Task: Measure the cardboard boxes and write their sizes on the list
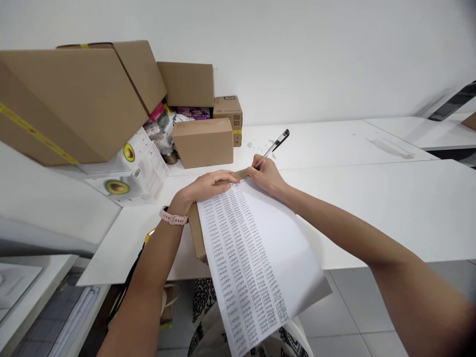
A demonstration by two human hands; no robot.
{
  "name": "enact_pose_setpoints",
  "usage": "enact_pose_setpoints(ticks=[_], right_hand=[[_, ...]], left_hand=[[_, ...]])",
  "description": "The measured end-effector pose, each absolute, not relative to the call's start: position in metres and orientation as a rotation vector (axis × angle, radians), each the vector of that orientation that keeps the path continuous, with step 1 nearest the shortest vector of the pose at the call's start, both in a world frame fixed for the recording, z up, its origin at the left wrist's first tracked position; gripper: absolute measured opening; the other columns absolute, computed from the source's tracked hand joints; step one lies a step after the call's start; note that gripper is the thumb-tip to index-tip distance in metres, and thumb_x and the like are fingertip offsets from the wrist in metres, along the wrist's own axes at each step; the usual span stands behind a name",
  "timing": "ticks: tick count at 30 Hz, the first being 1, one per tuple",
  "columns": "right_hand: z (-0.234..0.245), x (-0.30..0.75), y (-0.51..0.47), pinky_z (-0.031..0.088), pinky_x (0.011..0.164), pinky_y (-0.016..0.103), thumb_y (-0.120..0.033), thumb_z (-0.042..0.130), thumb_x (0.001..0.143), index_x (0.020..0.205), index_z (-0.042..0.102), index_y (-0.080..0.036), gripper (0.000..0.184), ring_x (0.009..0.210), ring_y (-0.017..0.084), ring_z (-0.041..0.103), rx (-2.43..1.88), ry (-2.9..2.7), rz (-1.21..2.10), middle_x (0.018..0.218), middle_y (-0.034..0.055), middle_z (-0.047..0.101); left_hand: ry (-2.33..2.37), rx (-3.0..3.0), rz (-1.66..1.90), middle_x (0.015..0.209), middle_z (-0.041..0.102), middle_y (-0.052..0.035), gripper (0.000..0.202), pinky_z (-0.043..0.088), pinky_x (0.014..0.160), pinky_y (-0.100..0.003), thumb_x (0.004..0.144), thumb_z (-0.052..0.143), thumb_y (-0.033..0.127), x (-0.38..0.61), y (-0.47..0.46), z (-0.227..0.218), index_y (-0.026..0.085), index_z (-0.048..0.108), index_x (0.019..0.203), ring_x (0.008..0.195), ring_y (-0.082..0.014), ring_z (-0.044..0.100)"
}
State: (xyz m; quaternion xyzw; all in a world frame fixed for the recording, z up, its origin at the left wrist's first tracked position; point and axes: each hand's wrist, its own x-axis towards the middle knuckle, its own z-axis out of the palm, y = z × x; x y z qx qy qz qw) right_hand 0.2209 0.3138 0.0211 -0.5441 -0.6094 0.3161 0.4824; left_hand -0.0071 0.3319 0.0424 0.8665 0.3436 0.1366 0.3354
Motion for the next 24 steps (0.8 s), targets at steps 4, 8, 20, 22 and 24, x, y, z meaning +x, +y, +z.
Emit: enact_pose_setpoints(ticks=[4,8,20,22,24], right_hand=[[0.021,0.221,0.315,0.022,0.054,0.029,-0.016,0.059,0.072,0.064,0.038,-0.022,0.023,0.055,0.01,0.032,-1.326,-1.486,0.783,0.056,-0.0066,0.035],[0.021,0.221,0.314,0.023,0.053,0.029,-0.015,0.059,0.072,0.063,0.038,-0.022,0.024,0.056,0.01,0.032,-1.32,-1.473,0.789,0.056,-0.0062,0.036],[0.04,0.235,0.304,0.041,0.055,0.026,-0.046,0.053,0.096,0.091,0.055,-0.024,0.023,0.058,0.012,0.055,-1.18,-1.273,0.665,0.068,-0.002,0.061],[0.043,0.254,0.284,0.043,0.053,0.026,-0.051,0.048,0.099,0.097,0.057,-0.023,0.029,0.058,0.013,0.06,-1.193,-1.188,0.509,0.069,0.0,0.065],[0.038,0.276,0.252,0.043,0.05,0.026,-0.053,0.048,0.099,0.091,0.057,-0.023,0.033,0.055,0.014,0.06,-1.28,-1.067,0.349,0.062,0.0002,0.064]], left_hand=[[0.931,2.264,0.351,0.157,0.05,-0.0041,0.038,0.04,0.114,-0.046,0.093,0.055,0.039,-0.008,0.333,0.041,0.03,0.071,0.126,0.138,-0.0298,0.052],[0.91,2.263,0.36,0.155,0.052,-0.0043,0.037,0.041,0.113,-0.046,0.093,0.055,0.039,-0.008,0.333,0.04,0.029,0.071,0.125,0.136,-0.0293,0.053],[0.912,2.252,0.384,0.151,0.056,-0.0057,0.037,0.039,0.115,-0.046,0.092,0.057,0.038,-0.006,0.33,0.045,0.029,0.073,0.124,0.141,-0.0305,0.05],[0.899,2.232,0.394,0.151,0.056,-0.0066,0.037,0.041,0.114,-0.046,0.092,0.058,0.038,-0.006,0.329,0.045,0.028,0.073,0.124,0.14,-0.0304,0.05],[0.892,2.215,0.4,0.15,0.057,-0.0075,0.037,0.042,0.113,-0.046,0.092,0.058,0.038,-0.005,0.328,0.046,0.026,0.073,0.123,0.14,-0.0302,0.05]])
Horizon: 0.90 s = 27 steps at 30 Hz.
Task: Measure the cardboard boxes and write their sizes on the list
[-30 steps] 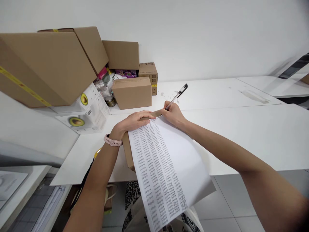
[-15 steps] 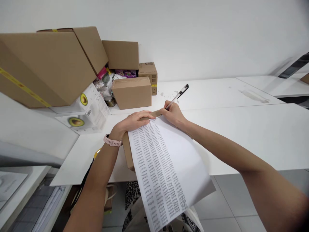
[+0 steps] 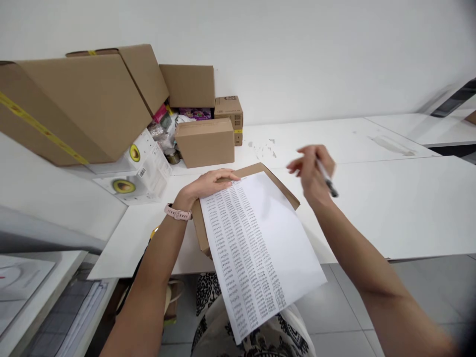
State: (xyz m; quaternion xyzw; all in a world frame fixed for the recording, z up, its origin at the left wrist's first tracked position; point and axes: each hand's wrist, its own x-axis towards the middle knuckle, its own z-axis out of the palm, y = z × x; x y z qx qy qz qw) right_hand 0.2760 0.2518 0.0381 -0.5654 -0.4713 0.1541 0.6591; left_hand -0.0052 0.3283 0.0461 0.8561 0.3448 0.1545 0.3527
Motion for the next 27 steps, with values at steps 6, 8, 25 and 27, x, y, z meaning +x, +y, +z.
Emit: enact_pose_setpoints(ticks=[6,8,25,27], right_hand=[[-0.006,0.298,0.139,0.041,0.047,0.025,-0.065,0.069,0.083,0.068,0.049,-0.022,0.05,0.052,0.013,0.052,-1.582,-1.172,0.981,0.059,-0.0001,0.058],[-0.015,0.286,0.12,0.033,0.044,0.023,-0.059,0.078,0.077,0.071,0.043,-0.023,0.051,0.049,0.01,0.042,-1.492,-1.208,1.106,0.059,-0.0054,0.047],[-0.072,0.454,0.111,0.024,0.055,0.038,-0.044,0.095,0.043,0.06,0.044,-0.03,0.056,0.056,0.015,0.033,-1.614,-0.678,0.496,0.064,-0.0012,0.039],[-0.089,0.457,0.109,0.026,0.056,0.04,-0.047,0.091,0.051,0.061,0.044,-0.031,0.051,0.058,0.018,0.034,-1.711,-0.745,0.58,0.065,-0.0003,0.04]], left_hand=[[0.852,2.197,0.381,0.142,0.063,-0.005,0.039,0.045,0.111,-0.045,0.092,0.058,0.038,-0.004,0.326,0.049,0.028,0.069,0.127,0.132,-0.0285,0.057],[0.87,2.199,0.38,0.145,0.061,-0.0052,0.044,0.045,0.111,-0.045,0.091,0.06,0.04,-0.003,0.326,0.048,0.028,0.066,0.133,0.133,-0.0297,0.057],[1.578,2.169,1.202,0.151,0.055,-0.0084,0.044,0.046,0.113,-0.049,0.095,0.062,0.044,-0.097,0.17,0.015,0.029,0.06,0.136,0.141,-0.0284,0.049],[1.77,2.198,1.086,0.151,0.054,-0.012,0.045,0.04,0.116,-0.052,0.094,0.061,0.045,-0.114,0.163,-0.011,0.026,0.061,0.134,0.143,-0.0314,0.045]])
